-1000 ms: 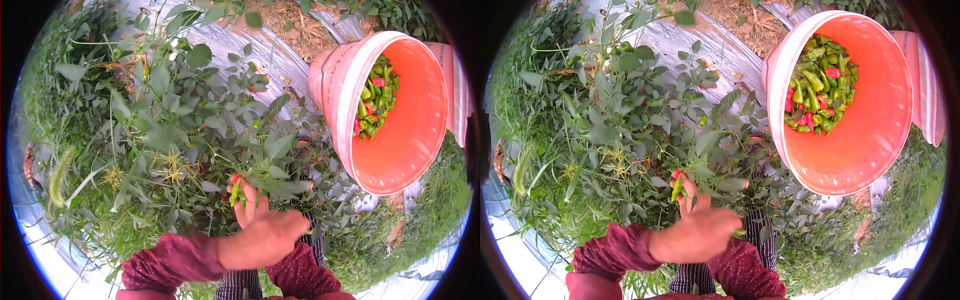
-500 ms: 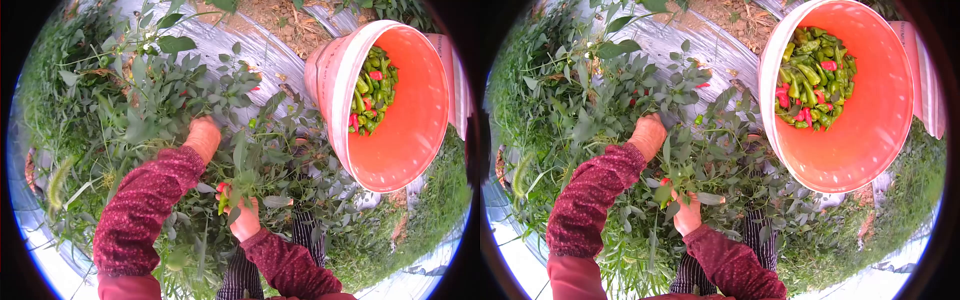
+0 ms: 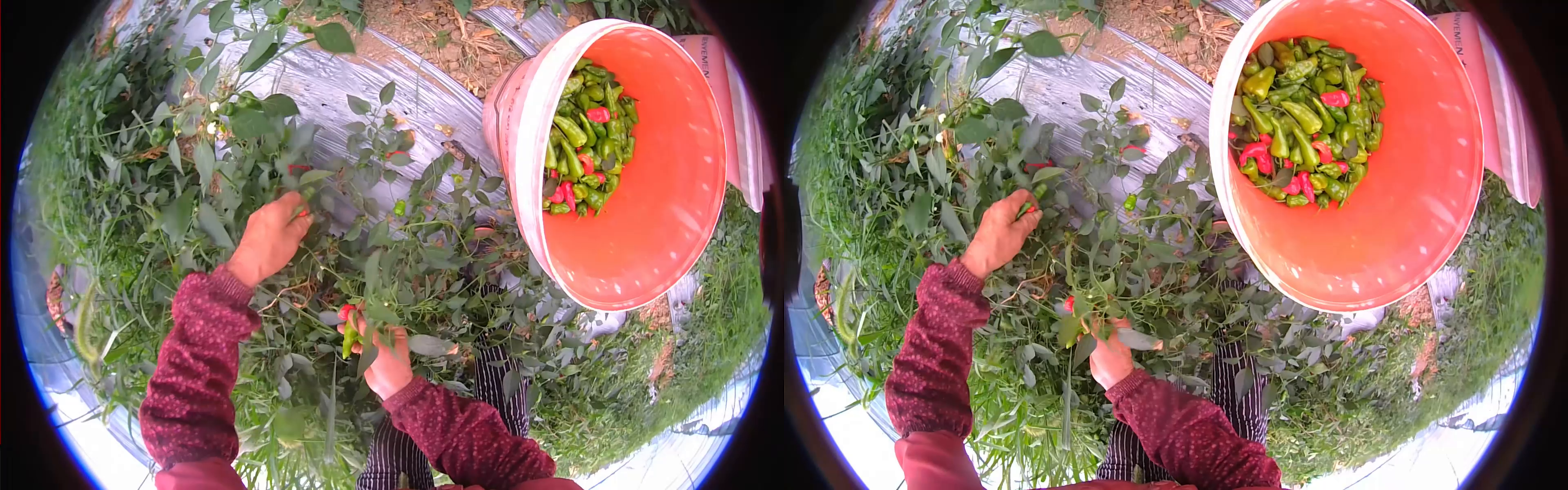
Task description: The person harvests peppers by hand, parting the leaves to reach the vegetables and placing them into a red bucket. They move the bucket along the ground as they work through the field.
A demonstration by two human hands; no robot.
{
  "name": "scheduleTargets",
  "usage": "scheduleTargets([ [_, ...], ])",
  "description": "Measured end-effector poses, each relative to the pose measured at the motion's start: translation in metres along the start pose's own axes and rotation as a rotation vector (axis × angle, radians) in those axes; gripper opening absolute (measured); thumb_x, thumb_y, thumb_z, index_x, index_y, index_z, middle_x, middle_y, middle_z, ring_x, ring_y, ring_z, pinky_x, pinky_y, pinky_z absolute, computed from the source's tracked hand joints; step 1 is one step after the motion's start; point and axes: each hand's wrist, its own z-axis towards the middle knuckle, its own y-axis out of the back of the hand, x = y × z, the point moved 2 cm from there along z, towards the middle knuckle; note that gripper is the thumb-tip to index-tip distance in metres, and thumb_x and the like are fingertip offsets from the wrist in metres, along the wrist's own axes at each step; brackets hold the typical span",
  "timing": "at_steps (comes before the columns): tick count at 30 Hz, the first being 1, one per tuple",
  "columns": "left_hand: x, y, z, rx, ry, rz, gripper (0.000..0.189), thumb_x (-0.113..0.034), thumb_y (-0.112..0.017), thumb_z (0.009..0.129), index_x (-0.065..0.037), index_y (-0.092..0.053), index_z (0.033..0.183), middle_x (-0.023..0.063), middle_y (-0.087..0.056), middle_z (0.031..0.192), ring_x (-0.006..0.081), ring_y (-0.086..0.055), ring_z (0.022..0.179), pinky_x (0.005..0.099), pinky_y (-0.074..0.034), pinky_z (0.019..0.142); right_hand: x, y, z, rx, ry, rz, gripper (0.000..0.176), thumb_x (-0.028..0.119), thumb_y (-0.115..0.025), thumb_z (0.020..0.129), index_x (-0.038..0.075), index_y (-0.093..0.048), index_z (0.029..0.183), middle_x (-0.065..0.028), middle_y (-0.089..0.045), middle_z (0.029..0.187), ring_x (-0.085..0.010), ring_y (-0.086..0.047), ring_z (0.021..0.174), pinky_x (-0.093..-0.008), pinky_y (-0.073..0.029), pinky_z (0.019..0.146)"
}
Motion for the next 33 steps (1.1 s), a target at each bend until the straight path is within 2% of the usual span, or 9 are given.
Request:
scheduleTargets([
  [4, -0.01, 0.0, -0.013, 0.084, -0.032, -0.234, 0.022, -0.014, -0.059, 0.084, 0.0, -0.052, 0.1, 0.021, -0.059, 0.083, 0.0368, -0.058, 0.079, 0.0385, -0.046, 0.071, -0.003, 0.001, 0.003, -0.053, 0.035, 0.111, 0.022, 0.017, -0.061, 0.088, 0.01, -0.058, 0.109, -0.0033, -0.064, 0.101, -0.0185, -0.063, 0.091, -0.025, -0.042, 0.061],
  [7, -0.041, -0.001, -0.024, 0.075, -0.164, -0.43, 0.012, -0.012, -0.058, 0.087, -0.003, -0.053, 0.092, 0.0059, -0.052, 0.074, 0.0138, -0.05, 0.069, 0.0285, -0.044, 0.067, 0.0, -0.007, 0.001, 0.035, 0.1, -0.055, 0.024, 0.017, -0.067, 0.084, 0.011, -0.057, 0.105, -0.0006, -0.064, 0.096, -0.0163, -0.063, 0.086, -0.0256, -0.041, 0.06],
  [12, -0.067, -0.011, 0.026, 0.015, -0.309, -0.045, 0.019, -0.018, -0.062, 0.082, -0.003, -0.053, 0.088, 0.0181, -0.057, 0.072, 0.0381, -0.056, 0.067, 0.0405, -0.045, 0.059, 0.006, -0.014, 0.0, -0.028, 0.005, -0.092, 0.027, 0.016, -0.068, 0.083, 0.012, -0.055, 0.106, -0.0009, -0.064, 0.095, -0.0143, -0.062, 0.082, -0.0236, -0.041, 0.059],
  [21, -0.045, -0.122, 0.157, -0.145, -0.301, 0.708, 0.012, -0.011, -0.052, 0.083, -0.007, -0.06, 0.09, 0.0115, -0.064, 0.086, 0.0264, -0.066, 0.075, 0.0364, -0.052, 0.065, -0.019, 0.008, -0.006, 0.121, 0.131, -0.179, 0.033, 0.022, -0.059, 0.09, 0.013, -0.048, 0.12, -0.0022, -0.057, 0.117, -0.0129, -0.057, 0.1, -0.0286, -0.044, 0.068],
  [22, -0.047, -0.123, 0.162, -0.144, -0.307, 0.703, 0.012, -0.011, -0.052, 0.083, -0.007, -0.06, 0.09, 0.0115, -0.064, 0.086, 0.0264, -0.066, 0.075, 0.0364, -0.052, 0.065, -0.008, -0.005, -0.01, 0.2, 0.118, 0.093, 0.037, 0.025, -0.057, 0.091, 0.013, -0.045, 0.124, -0.0022, -0.054, 0.122, -0.0125, -0.055, 0.104, -0.0285, -0.044, 0.07],
  [23, -0.048, -0.121, 0.163, -0.141, -0.248, 0.716, 0.012, -0.012, -0.052, 0.084, -0.006, -0.06, 0.09, 0.0108, -0.064, 0.087, 0.0253, -0.066, 0.076, 0.0353, -0.052, 0.065, -0.033, 0.017, 0.005, 0.081, 0.51, -0.599, 0.042, 0.029, -0.057, 0.091, 0.014, -0.042, 0.127, -0.0017, -0.052, 0.125, -0.0127, -0.054, 0.106, -0.0272, -0.042, 0.07],
  [26, -0.048, -0.113, 0.164, -0.142, -0.213, 0.635, 0.012, -0.013, -0.057, 0.08, -0.007, -0.058, 0.09, 0.0146, -0.063, 0.081, 0.0278, -0.065, 0.077, 0.0375, -0.052, 0.067, -0.035, 0.024, 0.003, 0.058, 0.088, 0.138, 0.039, 0.026, -0.061, 0.089, 0.014, -0.047, 0.123, -0.002, -0.057, 0.117, -0.0135, -0.058, 0.099, -0.0272, -0.043, 0.067],
  [29, -0.058, -0.087, 0.148, -0.126, -0.182, 0.226, 0.025, -0.027, -0.06, 0.081, -0.005, -0.063, 0.092, 0.018, -0.063, 0.077, 0.0318, -0.062, 0.078, 0.0414, -0.049, 0.069, -0.022, 0.02, 0.006, 0.041, 0.254, -0.336, 0.036, 0.022, -0.065, 0.086, 0.012, -0.052, 0.117, -0.0026, -0.062, 0.105, -0.0144, -0.062, 0.087, -0.0262, -0.044, 0.062],
  [33, -0.068, -0.057, 0.111, 0.11, -0.106, -0.144, 0.025, -0.023, -0.062, 0.082, -0.003, -0.065, 0.097, 0.0103, -0.065, 0.074, 0.0217, -0.062, 0.069, 0.0339, -0.048, 0.066, 0.014, -0.01, 0.004, -0.065, 0.183, -0.154, 0.041, 0.017, -0.067, 0.083, 0.01, -0.052, 0.121, -0.0039, -0.064, 0.096, -0.014, -0.062, 0.078, -0.024, -0.042, 0.055],
])
